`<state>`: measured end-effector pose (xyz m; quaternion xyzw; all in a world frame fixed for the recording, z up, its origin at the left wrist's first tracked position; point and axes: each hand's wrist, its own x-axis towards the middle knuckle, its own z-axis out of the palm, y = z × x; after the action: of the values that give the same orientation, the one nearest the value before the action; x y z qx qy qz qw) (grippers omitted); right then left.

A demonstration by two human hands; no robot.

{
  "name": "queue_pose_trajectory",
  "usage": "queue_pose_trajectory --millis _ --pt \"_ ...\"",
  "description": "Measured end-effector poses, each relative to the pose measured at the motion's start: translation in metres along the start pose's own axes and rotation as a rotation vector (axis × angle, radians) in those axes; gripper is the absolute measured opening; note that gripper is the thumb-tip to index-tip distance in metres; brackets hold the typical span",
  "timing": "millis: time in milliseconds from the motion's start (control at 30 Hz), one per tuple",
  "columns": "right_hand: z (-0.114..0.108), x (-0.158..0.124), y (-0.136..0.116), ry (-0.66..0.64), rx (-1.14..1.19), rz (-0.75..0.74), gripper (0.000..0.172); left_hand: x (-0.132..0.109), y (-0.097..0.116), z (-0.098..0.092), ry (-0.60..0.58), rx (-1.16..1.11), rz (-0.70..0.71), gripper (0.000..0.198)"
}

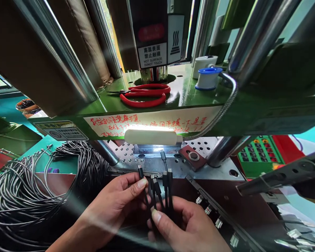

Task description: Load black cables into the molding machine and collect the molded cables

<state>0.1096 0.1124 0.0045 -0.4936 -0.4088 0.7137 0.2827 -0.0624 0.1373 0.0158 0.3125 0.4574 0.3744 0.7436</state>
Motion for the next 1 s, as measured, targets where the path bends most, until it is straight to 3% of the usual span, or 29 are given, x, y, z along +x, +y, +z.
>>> queue_pose_trajectory --millis 100,233,400,533,1000 --pt "-0.0021 0.0004 -0.0038 0.056 -0.076 -0.098 0.031 -0.0014 -0.0029 0.0021 -0.055 -0.050 -0.004 0.024" --pt "-0.0023 0.0022 -0.0041 0.021 -0.019 -0.077 0.028 -0.0031 -0.0072 0.0033 -0.111 -0.067 -0.003 0.028" --pt "0.0006 0.0020 -0.0010 -0.016 0.076 -0.022 0.033 -0.0030 -0.0067 0.0051 -0.078 -0.069 -0.014 0.030" --pt "0.0043 0.0006 -0.0006 0.039 0.129 -0.008 0.037 -0.0027 -0.0025 0.0070 -0.067 -0.081 -0.043 0.031" --pt "0.0007 -0.0004 0.0045 0.016 0.023 -0.035 0.034 -0.0032 -0.0020 0.0063 -0.097 -0.026 -0.042 0.033"
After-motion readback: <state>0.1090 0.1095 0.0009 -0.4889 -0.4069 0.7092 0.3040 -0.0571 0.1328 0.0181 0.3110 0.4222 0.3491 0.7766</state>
